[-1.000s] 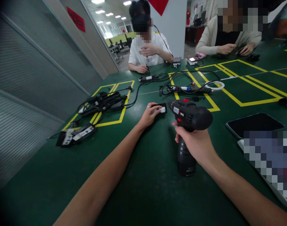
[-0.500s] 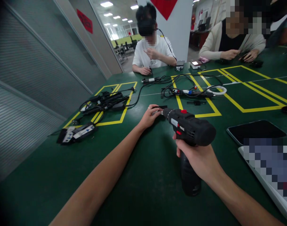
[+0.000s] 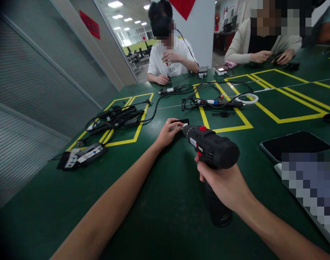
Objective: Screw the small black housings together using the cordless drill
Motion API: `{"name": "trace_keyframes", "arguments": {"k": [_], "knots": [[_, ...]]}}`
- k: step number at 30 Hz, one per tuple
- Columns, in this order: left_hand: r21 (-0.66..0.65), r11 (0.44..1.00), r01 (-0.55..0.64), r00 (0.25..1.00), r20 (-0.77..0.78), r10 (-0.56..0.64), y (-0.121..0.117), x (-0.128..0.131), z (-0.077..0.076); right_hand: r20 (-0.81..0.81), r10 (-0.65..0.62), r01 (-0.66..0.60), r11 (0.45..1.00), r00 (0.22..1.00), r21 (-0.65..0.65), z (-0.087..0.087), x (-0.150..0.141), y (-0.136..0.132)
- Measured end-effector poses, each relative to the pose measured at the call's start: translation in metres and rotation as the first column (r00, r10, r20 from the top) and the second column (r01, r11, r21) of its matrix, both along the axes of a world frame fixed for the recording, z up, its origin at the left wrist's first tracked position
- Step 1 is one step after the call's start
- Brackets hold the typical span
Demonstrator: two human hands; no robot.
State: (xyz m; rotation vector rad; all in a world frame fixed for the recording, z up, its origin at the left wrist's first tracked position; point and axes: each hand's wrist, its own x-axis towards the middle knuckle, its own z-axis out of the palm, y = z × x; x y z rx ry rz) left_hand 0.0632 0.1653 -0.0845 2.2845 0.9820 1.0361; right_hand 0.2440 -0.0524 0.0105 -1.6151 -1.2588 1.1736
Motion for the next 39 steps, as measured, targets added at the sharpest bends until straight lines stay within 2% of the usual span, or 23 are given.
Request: {"name": "trace_keyframes", "arguments": {"k": [20, 39], "knots": [[0.002, 1.0, -0.007, 1.0, -0.02, 0.007, 0.002, -0.001, 0.0, -0.056, 0.003, -0.006, 0.998, 0.998, -0.059, -0.002, -0.006, -0.003], [0.007, 1.0, -0.006, 0.999, -0.031, 0.007, 0.004, -0.003, 0.001, -0.065, -0.042, 0.043, 0.999, 0.997, 0.007, -0.001, -0.01, 0.001]]}}
